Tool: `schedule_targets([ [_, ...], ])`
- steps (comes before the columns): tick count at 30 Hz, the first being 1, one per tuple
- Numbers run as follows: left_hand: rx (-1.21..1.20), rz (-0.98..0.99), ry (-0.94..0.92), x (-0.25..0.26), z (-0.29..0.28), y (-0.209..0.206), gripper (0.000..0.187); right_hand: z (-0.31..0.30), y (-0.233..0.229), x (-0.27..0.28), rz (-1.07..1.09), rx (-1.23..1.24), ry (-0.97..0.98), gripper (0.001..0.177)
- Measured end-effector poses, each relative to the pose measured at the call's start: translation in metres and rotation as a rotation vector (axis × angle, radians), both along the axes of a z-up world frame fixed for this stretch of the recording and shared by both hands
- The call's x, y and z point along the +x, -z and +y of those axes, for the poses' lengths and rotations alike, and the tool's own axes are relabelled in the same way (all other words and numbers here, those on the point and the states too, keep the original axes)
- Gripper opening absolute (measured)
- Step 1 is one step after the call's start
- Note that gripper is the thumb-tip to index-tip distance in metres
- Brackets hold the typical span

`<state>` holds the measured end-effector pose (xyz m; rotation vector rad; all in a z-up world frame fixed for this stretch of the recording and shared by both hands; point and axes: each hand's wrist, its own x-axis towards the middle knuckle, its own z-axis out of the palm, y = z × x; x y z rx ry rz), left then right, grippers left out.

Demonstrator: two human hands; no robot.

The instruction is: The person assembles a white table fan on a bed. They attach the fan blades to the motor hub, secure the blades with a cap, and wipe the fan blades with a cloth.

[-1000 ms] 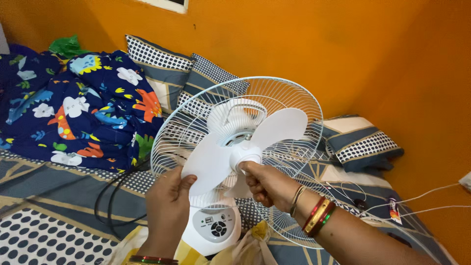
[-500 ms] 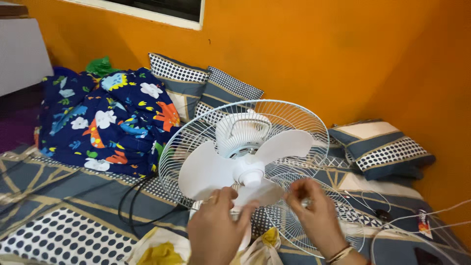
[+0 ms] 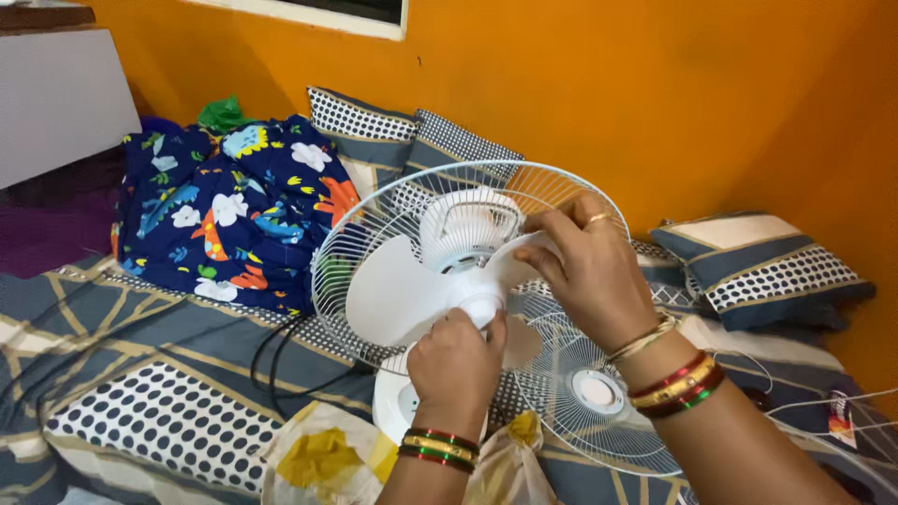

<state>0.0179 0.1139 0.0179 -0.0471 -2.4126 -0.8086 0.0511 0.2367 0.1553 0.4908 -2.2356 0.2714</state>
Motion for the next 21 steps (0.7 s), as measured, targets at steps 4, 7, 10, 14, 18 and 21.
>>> schedule_targets([
  [4, -0.018, 0.020, -0.028, -0.007, 0.010, 0.006, 0.054, -0.001, 0.002, -0.010, -0.026, 0.007, 0.004, 0.018],
  [7, -0.009, -0.001, -0.029, -0.010, 0.014, 0.007, 0.055, -0.004, 0.004, -0.015, -0.016, 0.060, -0.056, 0.012],
  [10, 0.038, -0.050, -0.004, -0.010, 0.012, 0.005, 0.056, -0.009, 0.004, -0.017, 0.007, 0.066, -0.040, 0.011],
  [14, 0.121, -0.112, 0.034, -0.007, 0.008, 0.000, 0.055, -0.009, 0.003, -0.017, -0.041, 0.001, -0.025, 0.008],
  [18, 0.169, -0.199, 0.059, -0.003, 0.006, -0.009, 0.055, -0.008, 0.003, -0.015, -0.062, -0.036, 0.003, 0.009],
  [21, 0.200, -0.228, 0.070, -0.003, 0.006, -0.017, 0.055, -0.006, 0.002, -0.014, -0.076, -0.063, 0.036, 0.013],
])
